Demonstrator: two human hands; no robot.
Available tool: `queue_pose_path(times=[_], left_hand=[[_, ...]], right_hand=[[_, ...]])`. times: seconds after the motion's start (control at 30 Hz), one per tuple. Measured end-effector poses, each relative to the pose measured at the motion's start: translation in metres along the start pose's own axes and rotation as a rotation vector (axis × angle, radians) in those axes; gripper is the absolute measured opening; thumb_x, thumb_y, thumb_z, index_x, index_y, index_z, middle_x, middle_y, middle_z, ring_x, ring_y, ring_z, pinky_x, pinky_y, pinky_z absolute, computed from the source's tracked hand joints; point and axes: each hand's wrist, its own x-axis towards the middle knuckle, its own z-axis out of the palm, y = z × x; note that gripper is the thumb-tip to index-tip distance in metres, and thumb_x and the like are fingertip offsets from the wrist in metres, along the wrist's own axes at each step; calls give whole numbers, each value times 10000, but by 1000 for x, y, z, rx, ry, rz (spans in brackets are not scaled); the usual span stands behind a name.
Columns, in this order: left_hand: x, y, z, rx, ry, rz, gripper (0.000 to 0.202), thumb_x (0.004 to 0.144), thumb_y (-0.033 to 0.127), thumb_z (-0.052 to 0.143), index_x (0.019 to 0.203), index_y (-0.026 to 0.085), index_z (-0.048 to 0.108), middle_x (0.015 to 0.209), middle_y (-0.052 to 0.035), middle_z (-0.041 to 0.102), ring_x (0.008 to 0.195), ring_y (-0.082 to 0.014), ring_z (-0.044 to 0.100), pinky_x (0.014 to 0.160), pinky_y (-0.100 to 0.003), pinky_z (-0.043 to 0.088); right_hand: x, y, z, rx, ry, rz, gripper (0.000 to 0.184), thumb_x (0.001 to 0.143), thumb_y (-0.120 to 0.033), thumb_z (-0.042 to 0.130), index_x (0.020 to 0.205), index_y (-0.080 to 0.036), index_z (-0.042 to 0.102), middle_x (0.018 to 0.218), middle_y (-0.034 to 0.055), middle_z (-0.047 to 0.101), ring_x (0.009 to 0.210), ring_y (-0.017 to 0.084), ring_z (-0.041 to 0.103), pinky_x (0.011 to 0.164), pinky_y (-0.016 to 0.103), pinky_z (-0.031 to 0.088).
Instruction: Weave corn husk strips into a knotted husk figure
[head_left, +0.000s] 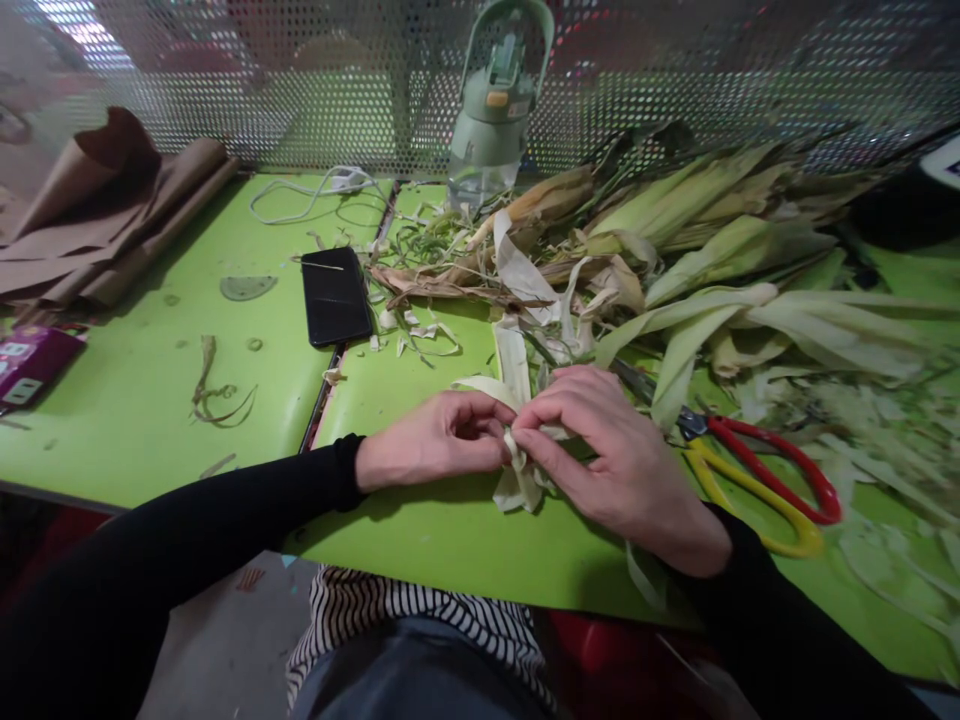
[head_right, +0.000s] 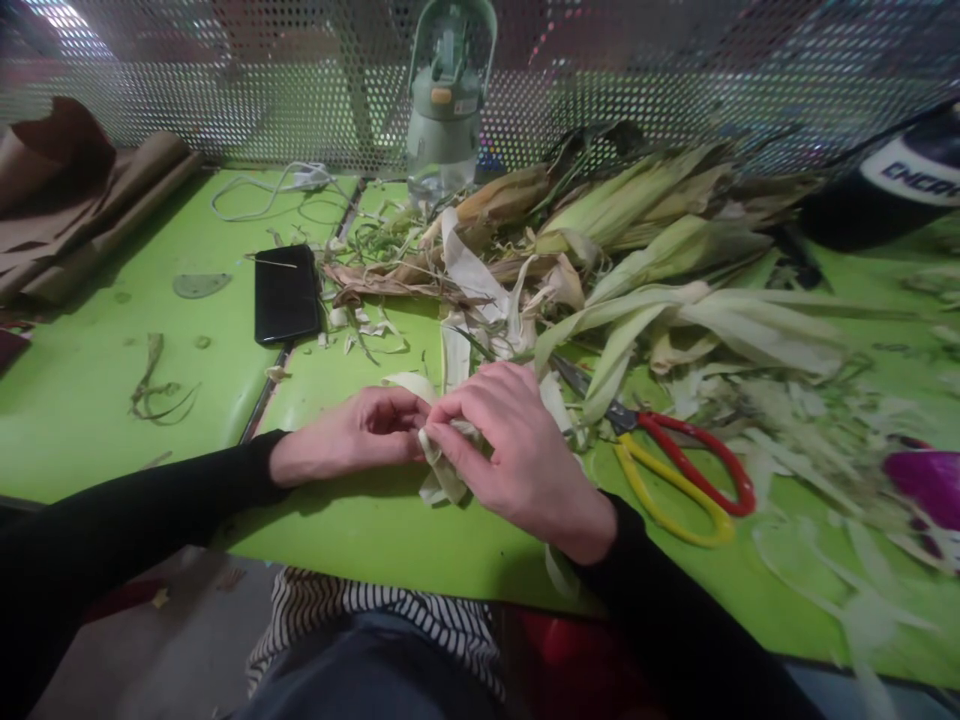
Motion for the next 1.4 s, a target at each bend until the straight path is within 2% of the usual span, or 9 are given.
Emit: queue_pose_path(times=[0.27,0.47,0.53,0.63,0.73,0.9,1.1,1.23,1.4], left_hand=[[-1,-2,-2,86,8,68,131,771,188,698,825,123,598,669,47,536,587,-64,431,586,-208,377],[0,-1,3,-98,134,227,212,943,343,588,1018,148,623,933,-47,671,821,-124,588,783,-262,468],[1,-2,7,-184,194,270,222,940,369,603,1039,171,610,1006,-57,696,915,-146,623,849,-280,473],[4,-8,13,-228,242,373,316,907,440,644,1097,194,588,1020,-52,707,875,-146,628,830,-288,482],[7,-16,17,-181,254,432,396,884,504,654,1123,204,557,992,-44,700,702,-107,564,670,-262,465],[7,-18,19,-120,267,473,376,911,522,608,1105,205,553,1035,-54,673,773,-120,601,733,-284,503],[5,-20,20,-111,236,454,387,917,497,611,1150,192,555,1125,-87,665,1006,-189,652,889,-344,535],[8,-24,19,-119,233,453,413,886,494,658,1160,191,594,1170,-106,684,1136,-228,639,1031,-409,490],[1,-17,16,-72,238,481,376,933,478,594,1183,197,611,1311,-126,647,1252,-251,595,1080,-417,464]], right_hand=[[1,-2,-1,47,-2,-15,66,910,-174,609,930,-236,621,831,17,686,858,201,610,853,396,487],[-7,-11,7,-283,402,-105,139,848,-226,720,886,-227,586,865,38,661,793,187,611,703,328,500],[-8,-14,14,-183,222,-65,69,888,-228,681,864,-209,620,757,10,665,673,146,604,617,279,483],[-5,-15,24,122,15,248,243,979,-337,525,874,-180,677,776,46,708,691,166,654,622,296,513],[-2,-16,30,471,8,532,396,950,-485,526,721,-188,651,576,1,600,520,134,559,473,267,443],[-2,-11,36,877,63,804,388,797,-564,699,778,-179,656,513,-60,516,383,48,375,346,190,274],[-5,-5,38,932,84,830,358,784,-524,709,916,-197,647,541,-70,538,397,52,395,359,180,295],[-4,-7,33,789,-25,803,349,819,-458,656,619,-189,562,495,-47,482,410,65,380,390,218,310],[-4,-16,30,533,-216,545,118,852,-267,565,804,-200,648,694,7,645,595,135,553,551,263,451]])
